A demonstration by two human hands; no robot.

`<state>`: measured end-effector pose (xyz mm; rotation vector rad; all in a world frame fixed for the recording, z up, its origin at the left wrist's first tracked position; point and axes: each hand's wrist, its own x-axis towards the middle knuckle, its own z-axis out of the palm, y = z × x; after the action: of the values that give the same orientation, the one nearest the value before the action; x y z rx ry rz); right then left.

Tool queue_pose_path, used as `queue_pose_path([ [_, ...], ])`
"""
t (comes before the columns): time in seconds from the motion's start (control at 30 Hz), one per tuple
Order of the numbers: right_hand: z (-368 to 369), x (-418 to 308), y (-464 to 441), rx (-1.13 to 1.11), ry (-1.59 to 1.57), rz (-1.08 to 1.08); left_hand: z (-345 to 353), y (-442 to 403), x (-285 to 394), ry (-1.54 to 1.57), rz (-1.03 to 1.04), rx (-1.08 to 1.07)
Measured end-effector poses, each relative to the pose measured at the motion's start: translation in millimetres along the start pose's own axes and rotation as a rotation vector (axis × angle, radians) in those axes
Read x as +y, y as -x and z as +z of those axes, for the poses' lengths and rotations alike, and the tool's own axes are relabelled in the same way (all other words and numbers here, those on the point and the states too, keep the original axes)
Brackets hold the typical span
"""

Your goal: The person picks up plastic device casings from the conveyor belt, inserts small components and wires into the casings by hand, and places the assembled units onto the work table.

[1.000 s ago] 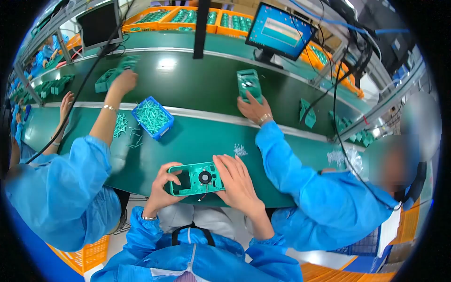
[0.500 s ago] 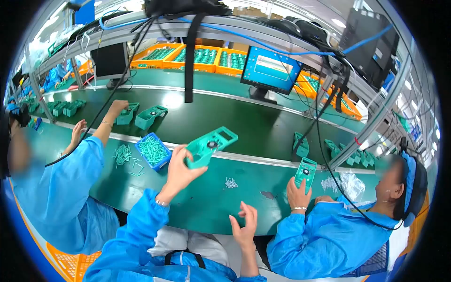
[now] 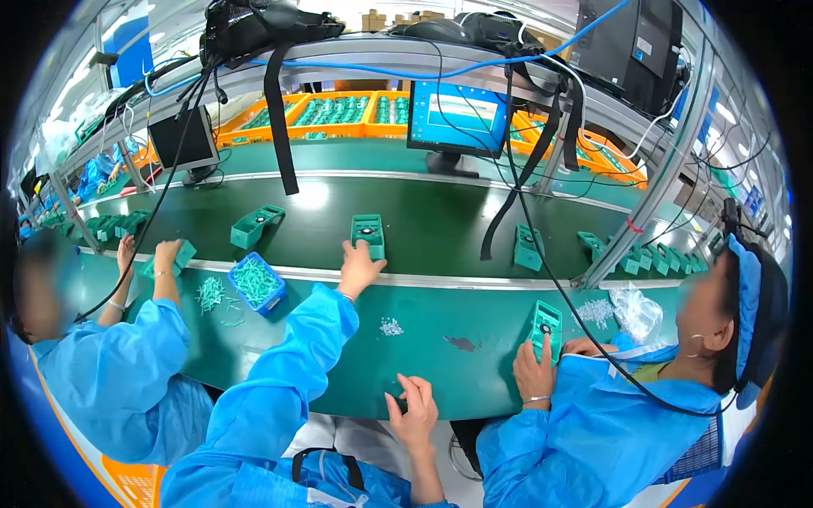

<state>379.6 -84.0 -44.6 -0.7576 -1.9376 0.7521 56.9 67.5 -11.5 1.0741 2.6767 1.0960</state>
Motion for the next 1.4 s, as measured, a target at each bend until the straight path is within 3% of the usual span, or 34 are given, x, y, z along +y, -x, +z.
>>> queue_pose_path([
  [0.17, -7.5, -2.6, 8.8, -0.015, 0.031, -0.022, -0.6, 10.3, -11.1, 0.161, 0.224, 0.217],
  [0.2, -0.9, -0.8, -0.3, -0.017, 0.019, -0.026, -15.4, 27.6, -8.3, 0.202, 0.446, 0.303],
  [0.27, -1.6, 0.4, 0.6, -0.035, 0.016, -0.032, -22.6, 57.4, -3.1, 0.306, 0.607, 0.286],
  [0.33, -0.7, 6.0, 3.3, -0.048, -0.031, -0.009, -36.0, 96.3, -2.3, 0.406, 0.736, 0.125],
  [0.4, -1.7, -5.5, 5.2, -0.088, -0.179, 0.154, -35.6, 131.4, -6.6, 0.453, 0.754, 0.04],
  [0.43, -1.4, -15.7, 0.5, -0.074, -0.188, 0.131, -33.2, 143.7, -13.0, 0.446, 0.767, -0.004],
  [0.47, -3.0, -32.4, -6.1, -0.097, -0.197, 0.115, -30.9, 151.2, -18.1, 0.445, 0.775, -0.052],
  [0.57, -9.5, -98.4, -37.6, -0.072, -0.159, -0.258, -25.9, 152.3, -20.1, 0.655, 0.681, -0.064],
  [0.6, -12.7, -118.5, -47.4, -0.097, -0.164, -0.264, -26.5, 152.2, -21.7, 0.655, 0.661, -0.046],
  [0.7, -20.3, -164.6, -76.6, -0.065, -0.211, -0.696, -34.4, 144.0, -28.1, 0.783, 0.483, 0.003],
  [0.73, -17.0, -177.5, -86.3, -0.089, -0.226, -0.702, -37.4, 141.0, -31.1, 0.83, 0.435, 0.06],
  [0.8, -6.9, -202.9, -105.2, 0.062, -0.658, -0.917, -41.1, 136.9, -37.8, 0.866, 0.365, 0.132],
  [0.9, 0.5, -227.2, -131.4, 0.153, -0.818, -1.075, -43.6, 127.9, -48.6, 0.887, 0.222, 0.216],
  [1.03, 7.9, -231.4, -151.8, 0.279, -0.964, -1.0, -40.6, 123.6, -57.7, 0.893, 0.096, 0.19],
  [1.1, 2.7, -214.4, -162.6, 0.105, -1.105, -0.978, -37.8, 123.1, -58.4, 0.91, 0.105, 0.168],
  [1.13, 3.3, -205.3, -165.2, 0.125, -1.097, -0.939, -39.0, 123.3, -56.9, 0.894, 0.084, 0.133],
  [1.2, 4.4, -187.6, -169.0, -0.11, -1.224, -0.874, -38.4, 122.4, -53.8, 0.86, 0.142, 0.187],
  [1.23, 7.2, -194.3, -172.2, -0.098, -1.245, -0.834, -35.4, 119.9, -54.4, 0.872, 0.142, 0.182],
  [1.3, 13.1, -163.0, -185.5, -0.232, -1.277, -0.992, -29.1, 118.6, -54.5, 0.932, 0.106, 0.133],
  [1.4, 7.1, -214.8, -174.0, 0.082, -1.574, -0.574, -29.0, 117.9, -45.9, 0.868, 0.314, 0.172],
])
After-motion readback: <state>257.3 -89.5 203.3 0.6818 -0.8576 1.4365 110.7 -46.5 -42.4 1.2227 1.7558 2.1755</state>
